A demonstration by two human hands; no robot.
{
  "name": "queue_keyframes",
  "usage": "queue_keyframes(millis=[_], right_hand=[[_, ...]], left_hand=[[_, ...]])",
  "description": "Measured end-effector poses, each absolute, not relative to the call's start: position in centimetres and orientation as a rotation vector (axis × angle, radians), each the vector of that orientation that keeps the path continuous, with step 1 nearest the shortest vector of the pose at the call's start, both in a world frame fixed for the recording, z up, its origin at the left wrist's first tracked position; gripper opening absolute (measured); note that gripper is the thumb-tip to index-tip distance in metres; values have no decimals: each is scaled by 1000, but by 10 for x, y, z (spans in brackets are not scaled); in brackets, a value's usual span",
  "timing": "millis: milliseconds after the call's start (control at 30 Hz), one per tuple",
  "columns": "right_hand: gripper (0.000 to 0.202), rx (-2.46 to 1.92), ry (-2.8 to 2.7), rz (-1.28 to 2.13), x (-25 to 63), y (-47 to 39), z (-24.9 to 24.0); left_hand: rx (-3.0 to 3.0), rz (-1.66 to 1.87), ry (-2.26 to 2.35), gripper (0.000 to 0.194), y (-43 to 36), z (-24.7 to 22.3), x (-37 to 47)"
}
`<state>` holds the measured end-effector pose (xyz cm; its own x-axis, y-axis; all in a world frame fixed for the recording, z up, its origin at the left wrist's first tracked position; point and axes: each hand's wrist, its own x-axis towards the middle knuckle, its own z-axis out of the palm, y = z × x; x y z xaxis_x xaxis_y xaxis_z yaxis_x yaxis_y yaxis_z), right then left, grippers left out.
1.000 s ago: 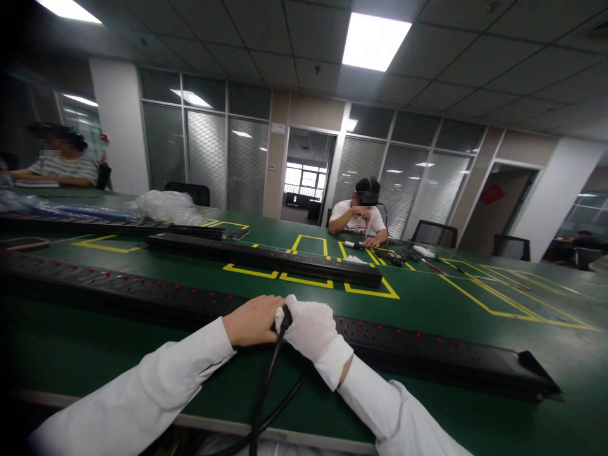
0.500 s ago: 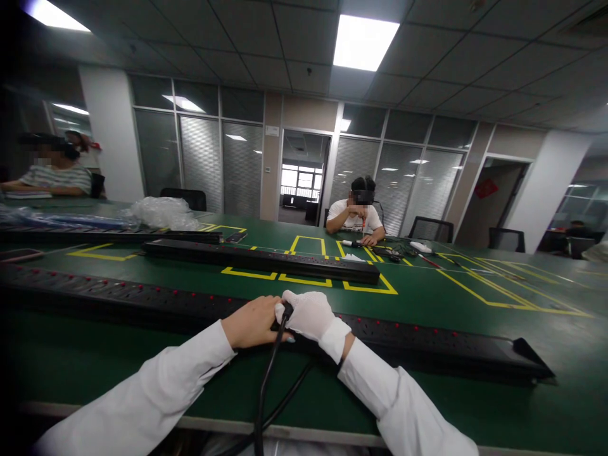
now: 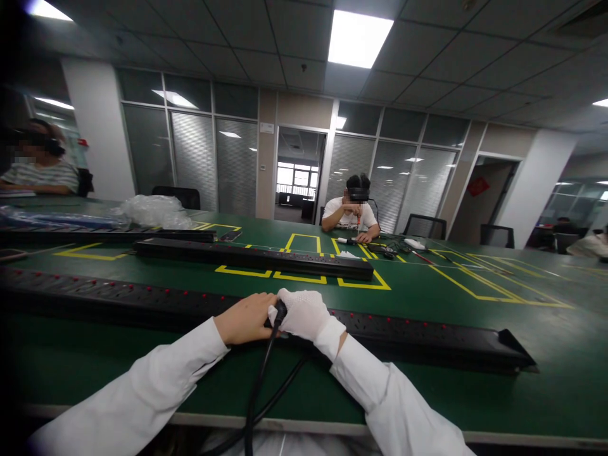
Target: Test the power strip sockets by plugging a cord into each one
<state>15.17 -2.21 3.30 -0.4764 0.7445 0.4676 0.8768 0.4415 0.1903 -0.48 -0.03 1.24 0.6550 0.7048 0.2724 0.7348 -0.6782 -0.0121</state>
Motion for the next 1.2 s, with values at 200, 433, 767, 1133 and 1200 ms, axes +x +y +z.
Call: queue_keyframes(millis=[200, 433, 767, 1133, 1200], right_hand=[[26, -1430, -2413, -518, 152, -12, 31], [26, -1408, -2383, -500, 154, -12, 29], [26, -1376, -2358, -565, 154, -19, 28], [24, -1448, -2378, -315, 153, -6, 32], [23, -1439, -2379, -252, 153, -3, 33]], left_hand=[[-2760, -366, -1178, 52, -1, 14, -4], [-2764, -376, -1159, 56, 1, 11, -3], [-2728, -388, -1167, 51, -1, 12, -4], [-2743, -402, -1157, 58, -1, 13, -4], [-2745, -406, -1154, 59, 0, 13, -4]])
